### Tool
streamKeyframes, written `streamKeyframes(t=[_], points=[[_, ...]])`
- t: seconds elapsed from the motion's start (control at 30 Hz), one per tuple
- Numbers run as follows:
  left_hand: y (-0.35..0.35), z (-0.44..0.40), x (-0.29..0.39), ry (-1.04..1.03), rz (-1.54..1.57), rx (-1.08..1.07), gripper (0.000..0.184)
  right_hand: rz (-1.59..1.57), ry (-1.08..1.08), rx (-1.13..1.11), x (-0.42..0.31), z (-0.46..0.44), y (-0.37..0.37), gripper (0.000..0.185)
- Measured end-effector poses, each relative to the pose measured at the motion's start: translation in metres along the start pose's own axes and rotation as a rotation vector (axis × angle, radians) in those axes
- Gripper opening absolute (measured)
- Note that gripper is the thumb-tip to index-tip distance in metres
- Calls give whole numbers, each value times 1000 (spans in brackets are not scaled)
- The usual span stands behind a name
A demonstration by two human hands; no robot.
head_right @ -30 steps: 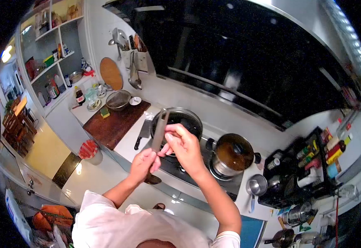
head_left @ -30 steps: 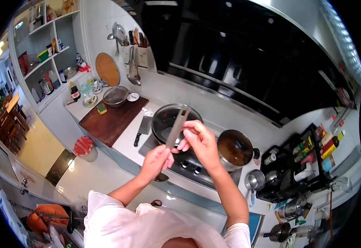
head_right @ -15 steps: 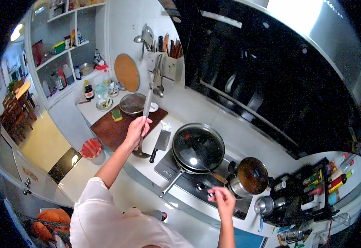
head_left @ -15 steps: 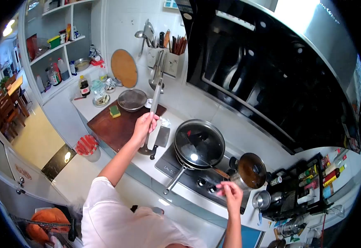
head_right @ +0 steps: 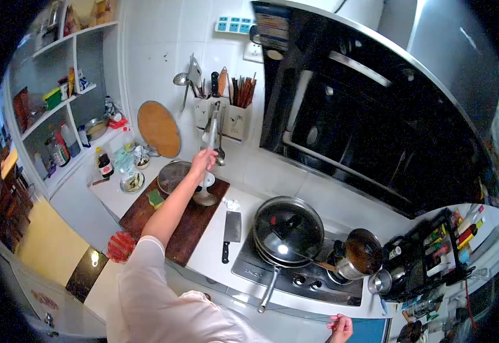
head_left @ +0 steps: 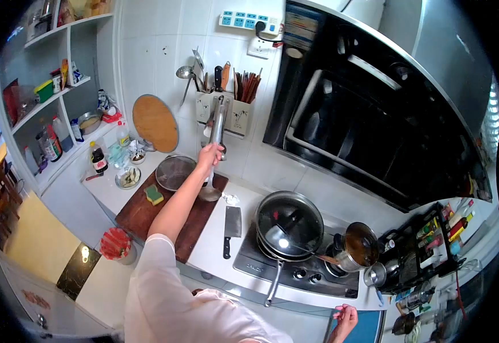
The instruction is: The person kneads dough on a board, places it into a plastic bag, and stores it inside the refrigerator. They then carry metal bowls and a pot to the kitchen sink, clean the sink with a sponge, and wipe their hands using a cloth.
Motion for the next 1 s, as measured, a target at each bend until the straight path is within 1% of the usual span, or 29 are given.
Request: streamKeyframes(t=[0.1,0.13,0.23,0.37,0.53,0.73,0.83,0.93,1.0], points=[[12,-32,-4,1,33,-68,30,-116,-19,13,11,8,-53,20],[14,-43,-1,-12,44,-100,30,-54,-37,17,-1,12,-82,18],[22,-71,-8,56,92,-111,28,-32,-6,-21,-14,19,-146,18],[31,-89,-18,100,148,-155,26,2,-2,-9,-19,29,-187,19],[36,-99,-30,114,137,-191,26,27,12,15,-24,34,-206,18],[37,-119,-56,135,195,-255,34,1,5,51,-25,43,-219,18],[35,-126,-68,127,205,-242,35,-7,7,50,-14,45,-216,18],[27,-124,-75,110,240,-202,33,-1,18,69,-6,47,-211,19],[31,-138,-100,-68,32,-89,28,7,3,96,-5,51,-211,19]])
Point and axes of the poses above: each hand's wrist, its own z-axis away from the middle knuckle, its own y-axis out of the back of the hand, x = y × z, the point moved 3 cm from there along -z, towards the middle knuckle, and after that the axes turned 6 degrees about -x, right-handed, at the moved point
